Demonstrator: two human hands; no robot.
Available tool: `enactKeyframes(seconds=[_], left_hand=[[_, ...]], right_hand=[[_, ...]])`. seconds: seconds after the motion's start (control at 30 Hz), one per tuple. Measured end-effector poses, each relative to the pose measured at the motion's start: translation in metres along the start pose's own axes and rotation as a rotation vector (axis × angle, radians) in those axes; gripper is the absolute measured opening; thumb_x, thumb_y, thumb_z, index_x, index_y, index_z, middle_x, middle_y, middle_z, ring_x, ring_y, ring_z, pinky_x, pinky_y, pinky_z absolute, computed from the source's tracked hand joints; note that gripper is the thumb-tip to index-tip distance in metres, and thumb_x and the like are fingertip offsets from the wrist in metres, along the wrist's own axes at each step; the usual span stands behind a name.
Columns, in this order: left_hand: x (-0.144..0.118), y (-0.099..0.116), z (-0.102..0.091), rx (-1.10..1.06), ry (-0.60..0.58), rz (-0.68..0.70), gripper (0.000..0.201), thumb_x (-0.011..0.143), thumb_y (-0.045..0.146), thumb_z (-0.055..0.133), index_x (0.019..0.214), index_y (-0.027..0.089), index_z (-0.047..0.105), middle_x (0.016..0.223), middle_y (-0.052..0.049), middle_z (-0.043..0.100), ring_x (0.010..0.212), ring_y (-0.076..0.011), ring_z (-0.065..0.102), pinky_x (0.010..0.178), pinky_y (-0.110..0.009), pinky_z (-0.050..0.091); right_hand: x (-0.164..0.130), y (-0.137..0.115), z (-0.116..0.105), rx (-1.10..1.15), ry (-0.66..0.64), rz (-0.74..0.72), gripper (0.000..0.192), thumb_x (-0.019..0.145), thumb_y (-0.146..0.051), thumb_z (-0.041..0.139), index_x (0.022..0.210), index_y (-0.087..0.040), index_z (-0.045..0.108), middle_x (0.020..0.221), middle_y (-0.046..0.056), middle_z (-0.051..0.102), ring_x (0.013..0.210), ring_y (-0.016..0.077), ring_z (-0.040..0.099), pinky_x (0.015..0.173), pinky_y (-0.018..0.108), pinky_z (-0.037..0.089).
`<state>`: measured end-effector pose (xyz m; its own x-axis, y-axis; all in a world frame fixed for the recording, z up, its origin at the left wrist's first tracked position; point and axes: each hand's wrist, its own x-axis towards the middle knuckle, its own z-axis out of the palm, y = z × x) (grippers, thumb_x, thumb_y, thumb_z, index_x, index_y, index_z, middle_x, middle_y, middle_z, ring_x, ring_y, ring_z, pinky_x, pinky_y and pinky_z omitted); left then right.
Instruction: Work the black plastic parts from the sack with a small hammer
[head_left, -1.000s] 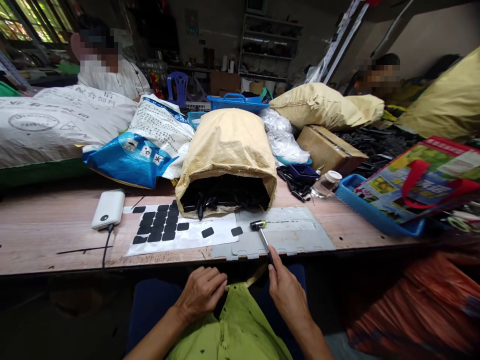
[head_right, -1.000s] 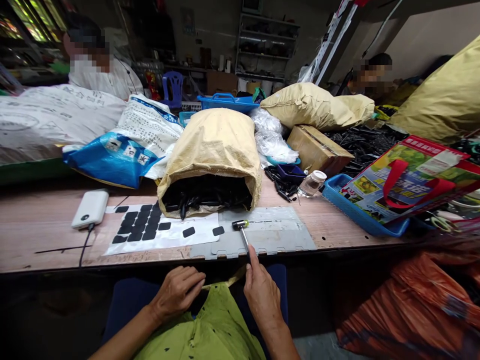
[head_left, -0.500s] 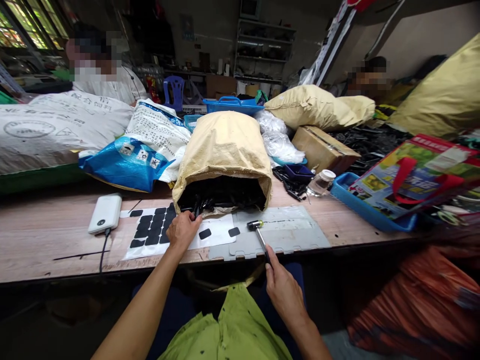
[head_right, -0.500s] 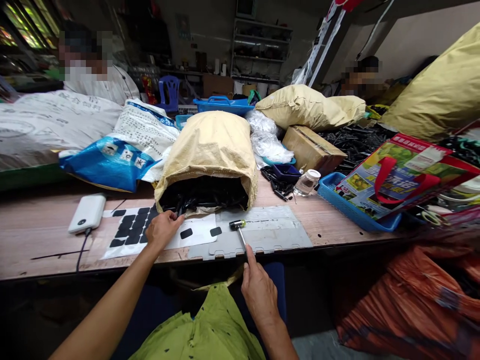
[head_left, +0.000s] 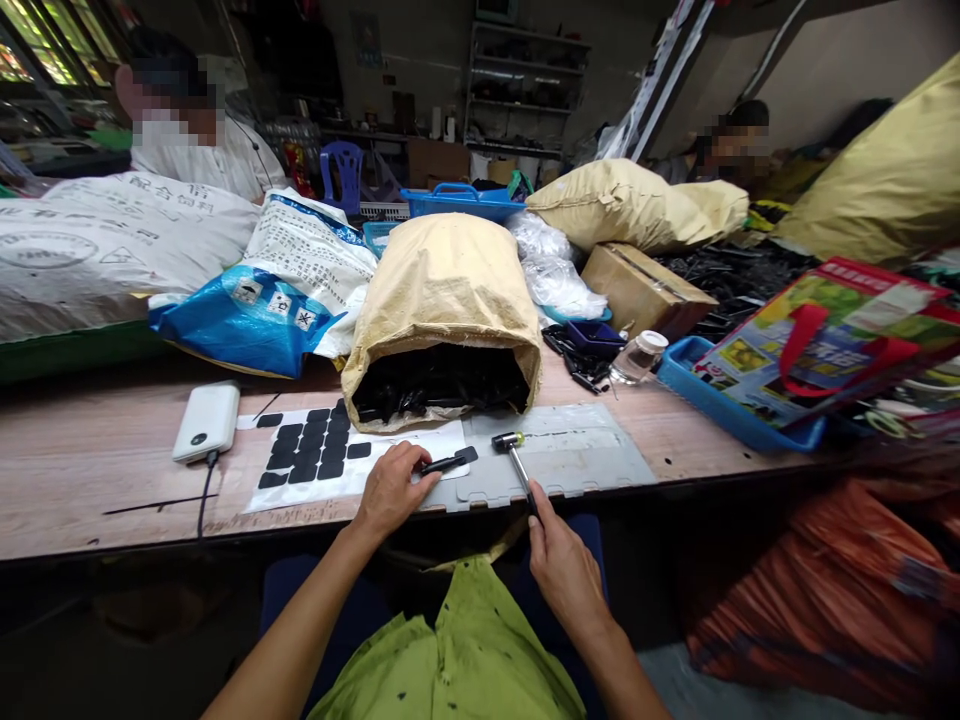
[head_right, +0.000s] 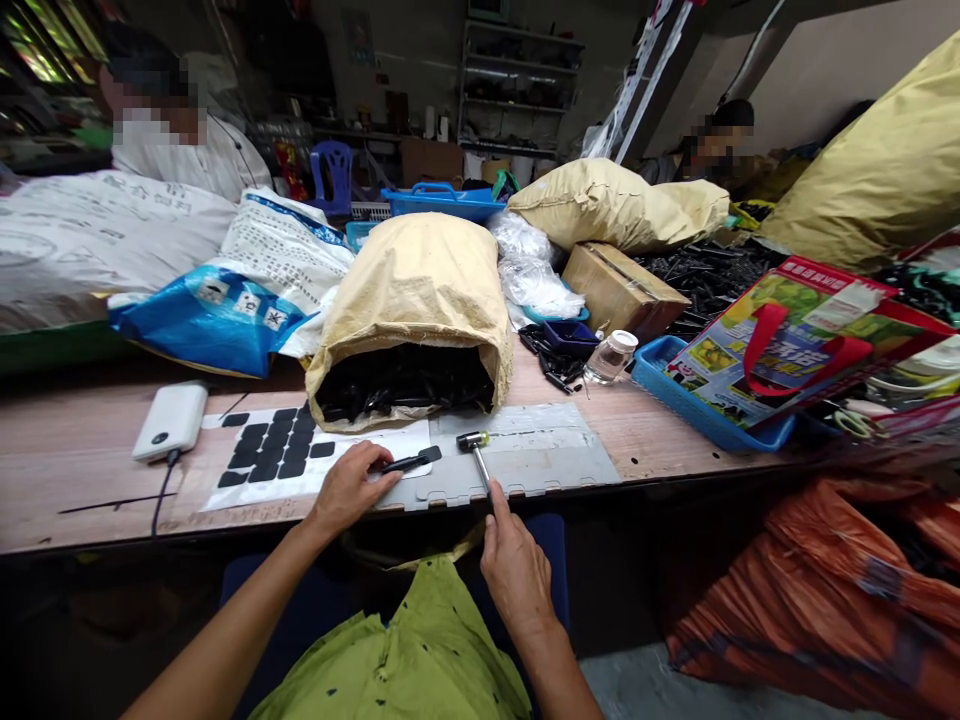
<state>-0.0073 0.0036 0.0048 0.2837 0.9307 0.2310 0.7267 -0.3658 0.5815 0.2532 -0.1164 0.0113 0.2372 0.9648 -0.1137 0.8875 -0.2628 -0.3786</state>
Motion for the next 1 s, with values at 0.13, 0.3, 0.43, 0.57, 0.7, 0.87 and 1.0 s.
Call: enactKeyframes(seconds=[0.13,0.3,0.43,0.57,0.7,0.87,1.0], left_hand=[[0.013,-0.004,0.008,-0.04,-0.013,0.02,0.016,0.084,0.034,0.074,0.094,0.023,0.069,0.09,-0.002,0.067,0.09,-0.0219,0.06,0.081,-0.033,0.043],[0.016,-0.01,0.011,-0.08,-0.021,0.005,0.016,0.082,0.035,0.077,0.091,0.024,0.071,0.09,-0.002,0.069,0.091,-0.0216,0.06,0.08,-0.034,0.043],[0.017,-0.011,0.011,-0.101,-0.032,-0.023,0.015,0.08,0.034,0.078,0.091,0.025,0.073,0.09,-0.001,0.069,0.091,-0.0214,0.06,0.085,-0.034,0.043],[0.018,-0.009,0.011,-0.099,-0.051,-0.051,0.016,0.079,0.034,0.079,0.093,0.026,0.075,0.091,-0.001,0.069,0.093,-0.022,0.059,0.086,-0.035,0.042],[0.018,-0.008,0.01,-0.106,-0.051,-0.063,0.017,0.079,0.035,0.078,0.094,0.026,0.076,0.09,-0.001,0.069,0.094,-0.0221,0.06,0.087,-0.034,0.042],[0.017,-0.009,0.009,-0.112,-0.063,-0.044,0.016,0.08,0.031,0.077,0.095,0.027,0.077,0.088,-0.001,0.068,0.094,-0.0217,0.059,0.086,-0.034,0.041],[0.017,-0.008,0.008,-0.087,-0.059,-0.054,0.008,0.081,0.03,0.075,0.087,0.025,0.076,0.084,-0.001,0.065,0.09,-0.0208,0.057,0.081,-0.033,0.04]], right_hand=[[0.001,-0.002,-0.001,-0.024,0.052,-0.032,0.054,0.104,-0.026,0.04,0.158,-0.031,0.04,0.113,0.008,0.069,0.091,0.0219,0.072,0.068,0.027,0.05],[0.005,0.002,0.004,0.009,0.084,-0.052,0.054,0.101,-0.02,0.04,0.154,-0.023,0.046,0.111,0.011,0.066,0.09,0.023,0.071,0.071,0.03,0.055],[0.005,0.003,0.009,0.281,0.197,-0.119,0.051,0.103,-0.027,0.036,0.151,-0.018,0.05,0.132,0.015,0.065,0.12,0.0255,0.065,0.097,0.037,0.056],[-0.003,-0.015,0.002,0.519,0.156,-0.252,0.05,0.1,-0.04,0.049,0.144,-0.016,0.059,0.142,0.012,0.063,0.133,0.0251,0.058,0.114,0.039,0.047],[-0.011,-0.041,-0.005,0.612,-0.03,-0.288,0.049,0.101,-0.036,0.048,0.145,-0.018,0.058,0.141,0.009,0.065,0.131,0.0244,0.061,0.112,0.039,0.049],[-0.014,-0.056,0.0,0.613,-0.036,-0.392,0.049,0.103,-0.031,0.045,0.151,-0.021,0.052,0.148,0.008,0.058,0.136,0.023,0.056,0.116,0.04,0.045],[-0.012,-0.055,0.011,0.578,-0.061,-0.456,0.049,0.104,-0.028,0.043,0.152,-0.02,0.05,0.148,0.008,0.059,0.136,0.0209,0.056,0.117,0.038,0.045]])
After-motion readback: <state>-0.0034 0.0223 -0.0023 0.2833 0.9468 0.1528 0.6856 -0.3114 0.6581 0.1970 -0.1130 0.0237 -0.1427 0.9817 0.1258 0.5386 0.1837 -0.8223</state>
